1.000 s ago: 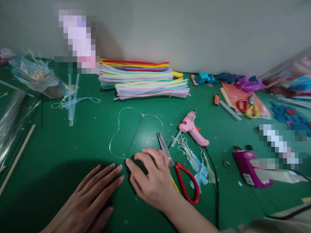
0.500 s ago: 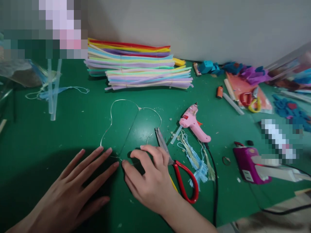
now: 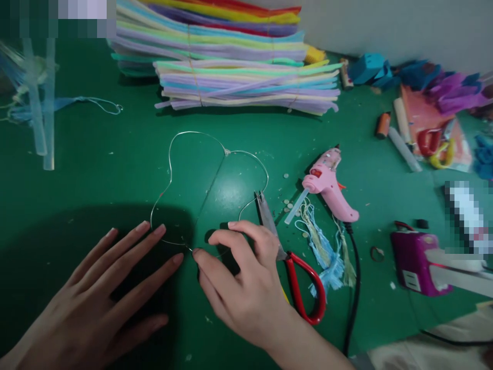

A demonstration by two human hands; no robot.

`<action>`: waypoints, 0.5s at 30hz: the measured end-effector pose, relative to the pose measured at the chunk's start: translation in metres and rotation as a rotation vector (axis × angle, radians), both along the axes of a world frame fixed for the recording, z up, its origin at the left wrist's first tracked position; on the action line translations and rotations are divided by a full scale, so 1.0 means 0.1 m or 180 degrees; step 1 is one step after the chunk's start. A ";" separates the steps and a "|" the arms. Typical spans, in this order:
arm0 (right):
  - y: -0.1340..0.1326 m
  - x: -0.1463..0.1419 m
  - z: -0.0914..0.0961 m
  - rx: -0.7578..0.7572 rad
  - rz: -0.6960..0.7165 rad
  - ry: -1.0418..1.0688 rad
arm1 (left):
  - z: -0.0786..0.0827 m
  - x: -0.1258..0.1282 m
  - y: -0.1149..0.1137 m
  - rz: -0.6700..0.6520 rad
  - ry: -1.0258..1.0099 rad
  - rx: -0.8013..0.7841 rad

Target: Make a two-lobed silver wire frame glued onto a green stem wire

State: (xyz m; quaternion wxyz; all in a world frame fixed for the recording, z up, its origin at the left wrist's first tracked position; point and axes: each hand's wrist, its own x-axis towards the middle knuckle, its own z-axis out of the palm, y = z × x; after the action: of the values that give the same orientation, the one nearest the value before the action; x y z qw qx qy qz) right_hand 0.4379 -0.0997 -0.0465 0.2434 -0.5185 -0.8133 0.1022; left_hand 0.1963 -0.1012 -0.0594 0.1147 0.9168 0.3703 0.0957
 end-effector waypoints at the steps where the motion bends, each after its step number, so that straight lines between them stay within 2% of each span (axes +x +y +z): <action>1: 0.01 0.00 0.00 -0.0011 0.0011 0.0020 | 0.00 0.00 0.00 -0.0011 -0.0002 0.0012; 9: 0.06 0.00 -0.04 -0.0268 0.0170 0.0228 | 0.02 0.02 0.01 -0.0002 0.0004 -0.0149; 15: 0.04 0.01 -0.04 -0.0359 0.0089 0.0318 | -0.01 0.03 -0.01 -0.0004 -0.0088 -0.0143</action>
State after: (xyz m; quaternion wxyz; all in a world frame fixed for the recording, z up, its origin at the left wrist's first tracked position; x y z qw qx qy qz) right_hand 0.4386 -0.0955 -0.0508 0.2525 -0.5142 -0.8003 0.1770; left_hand 0.1992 -0.1024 -0.0600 0.1404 0.9128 0.3701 0.1000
